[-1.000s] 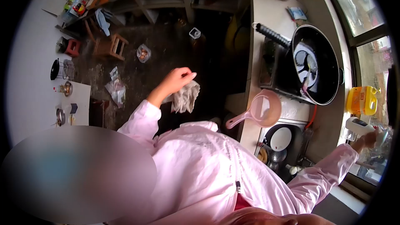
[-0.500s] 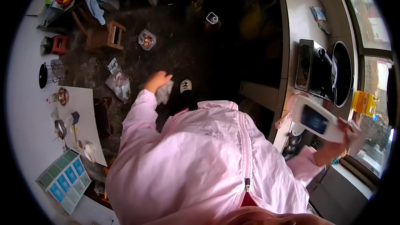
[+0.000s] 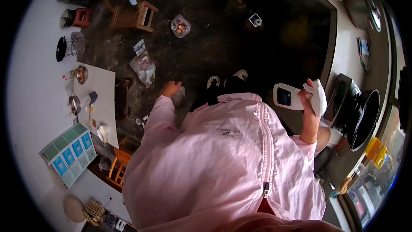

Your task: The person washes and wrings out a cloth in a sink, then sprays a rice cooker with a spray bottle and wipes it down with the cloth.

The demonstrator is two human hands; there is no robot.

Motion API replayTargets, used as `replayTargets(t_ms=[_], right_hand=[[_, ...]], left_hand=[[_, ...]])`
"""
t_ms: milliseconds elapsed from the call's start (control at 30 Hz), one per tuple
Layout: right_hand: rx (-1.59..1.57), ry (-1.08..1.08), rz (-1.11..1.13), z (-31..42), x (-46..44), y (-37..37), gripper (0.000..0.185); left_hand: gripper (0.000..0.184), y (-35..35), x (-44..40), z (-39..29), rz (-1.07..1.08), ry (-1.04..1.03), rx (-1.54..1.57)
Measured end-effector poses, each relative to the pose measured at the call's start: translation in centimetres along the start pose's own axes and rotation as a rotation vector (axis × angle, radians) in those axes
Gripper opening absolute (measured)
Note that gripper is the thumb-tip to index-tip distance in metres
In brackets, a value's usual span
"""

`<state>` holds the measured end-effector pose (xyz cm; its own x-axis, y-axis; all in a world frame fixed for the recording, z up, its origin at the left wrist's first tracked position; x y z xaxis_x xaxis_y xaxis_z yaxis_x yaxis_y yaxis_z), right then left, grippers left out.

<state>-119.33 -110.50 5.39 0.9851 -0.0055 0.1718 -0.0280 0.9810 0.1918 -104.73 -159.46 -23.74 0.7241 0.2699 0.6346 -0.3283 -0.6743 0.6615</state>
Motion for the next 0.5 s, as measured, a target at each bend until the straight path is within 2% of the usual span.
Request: replayTargets(t_ms=[133,267,367,500], right_hand=[[0.105,0.013,0.053,0.1,-4.0,0.8,0.048],[0.085,0.060,0.055,-0.8,-7.5,1.8,0.051],[0.062,0.145,-0.048,-1.8,-9.8,3.0,0.053],[0.104,0.131,-0.174,-2.0,-12.8,4.3,0.053]], left_hand=[[0.056,2.1,-2.4,-6.6,-0.104,-0.045,0.059],[0.051,4.0,-3.2,-12.5,-0.037,0.087,-0.002],[0.051,3.9,-3.9,-14.0,-0.076,0.145,-0.009],[0.052,3.2,-7.4,-14.4,0.043,0.192,-0.058]])
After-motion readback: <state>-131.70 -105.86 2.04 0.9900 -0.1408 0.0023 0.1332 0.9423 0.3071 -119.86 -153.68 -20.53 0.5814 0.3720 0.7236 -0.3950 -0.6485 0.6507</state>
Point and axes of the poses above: each hand's wrist, its own x-axis away from the middle knuckle, its own y-axis out of the back of the hand, z = x × y, the point moved 5 cm from there along -x, towards the middle knuckle, and after that the axes turned 7 degrees about x, right-handed, at the moved point
